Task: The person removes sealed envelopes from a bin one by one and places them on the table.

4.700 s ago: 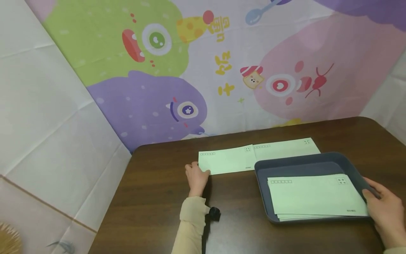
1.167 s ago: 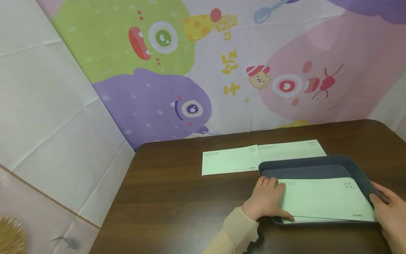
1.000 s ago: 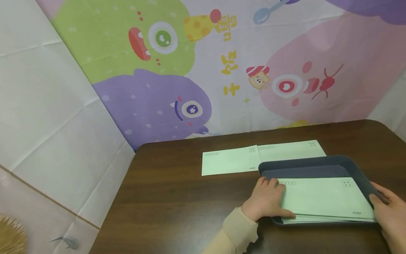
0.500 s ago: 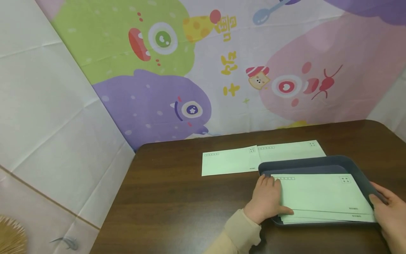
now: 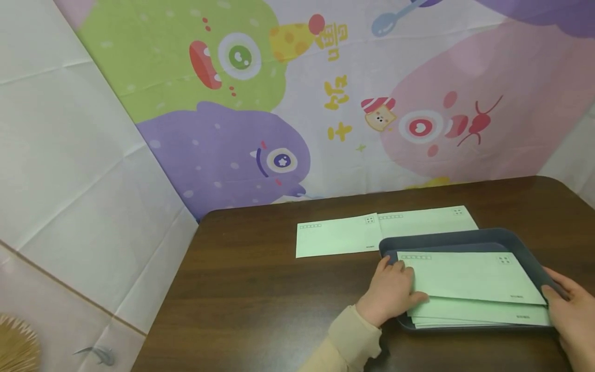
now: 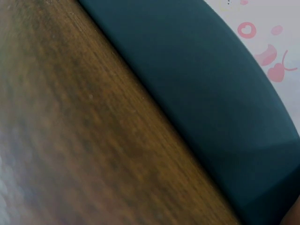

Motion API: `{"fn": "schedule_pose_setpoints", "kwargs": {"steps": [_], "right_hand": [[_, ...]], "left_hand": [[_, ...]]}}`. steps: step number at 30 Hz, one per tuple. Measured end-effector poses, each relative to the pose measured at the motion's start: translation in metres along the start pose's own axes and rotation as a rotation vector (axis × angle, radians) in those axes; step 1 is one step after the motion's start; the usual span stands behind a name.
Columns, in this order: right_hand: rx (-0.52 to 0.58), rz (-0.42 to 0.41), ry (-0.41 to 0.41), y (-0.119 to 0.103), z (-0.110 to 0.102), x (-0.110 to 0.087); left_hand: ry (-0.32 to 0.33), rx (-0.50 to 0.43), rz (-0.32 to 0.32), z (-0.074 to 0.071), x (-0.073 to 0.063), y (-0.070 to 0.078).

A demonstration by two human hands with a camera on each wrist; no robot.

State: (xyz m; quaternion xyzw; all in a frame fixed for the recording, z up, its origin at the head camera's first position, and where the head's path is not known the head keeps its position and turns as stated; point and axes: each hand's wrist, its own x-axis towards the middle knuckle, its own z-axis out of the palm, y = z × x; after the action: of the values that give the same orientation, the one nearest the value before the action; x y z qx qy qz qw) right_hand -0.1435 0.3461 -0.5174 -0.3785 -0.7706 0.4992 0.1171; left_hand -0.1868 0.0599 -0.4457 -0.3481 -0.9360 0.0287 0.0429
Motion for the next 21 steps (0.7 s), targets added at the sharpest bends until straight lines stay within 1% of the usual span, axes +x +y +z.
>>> {"fn": "schedule_pose_setpoints", "kwargs": {"steps": [3,6,8,11,14,16,17,21], "right_hand": [[0.003,-0.002,-0.004,0.001,-0.001,0.002],[-0.007,0.002,0.003,0.002,0.000,0.004],[-0.007,0.005,0.009,0.001,0.000,0.004],[-0.012,-0.001,0.012,0.001,0.001,0.003],[-0.030,0.008,0.017,0.000,0.002,0.003],[-0.034,0.007,0.024,0.000,0.002,0.003],[-0.034,0.011,0.027,0.000,0.002,0.003],[-0.032,0.015,0.033,0.000,0.002,0.003]], "left_hand": [[0.046,-0.009,0.005,-0.002,-0.001,-0.001],[0.097,0.011,0.002,-0.002,-0.001,-0.002],[0.110,0.032,-0.003,-0.001,-0.002,-0.002],[0.113,0.080,-0.030,0.003,0.000,-0.002],[0.076,0.130,-0.070,0.002,0.005,-0.002],[0.031,0.152,-0.097,0.001,0.012,-0.004],[-0.012,0.163,-0.110,-0.003,0.014,-0.005],[-0.151,0.170,-0.170,-0.006,0.025,-0.006]]}}
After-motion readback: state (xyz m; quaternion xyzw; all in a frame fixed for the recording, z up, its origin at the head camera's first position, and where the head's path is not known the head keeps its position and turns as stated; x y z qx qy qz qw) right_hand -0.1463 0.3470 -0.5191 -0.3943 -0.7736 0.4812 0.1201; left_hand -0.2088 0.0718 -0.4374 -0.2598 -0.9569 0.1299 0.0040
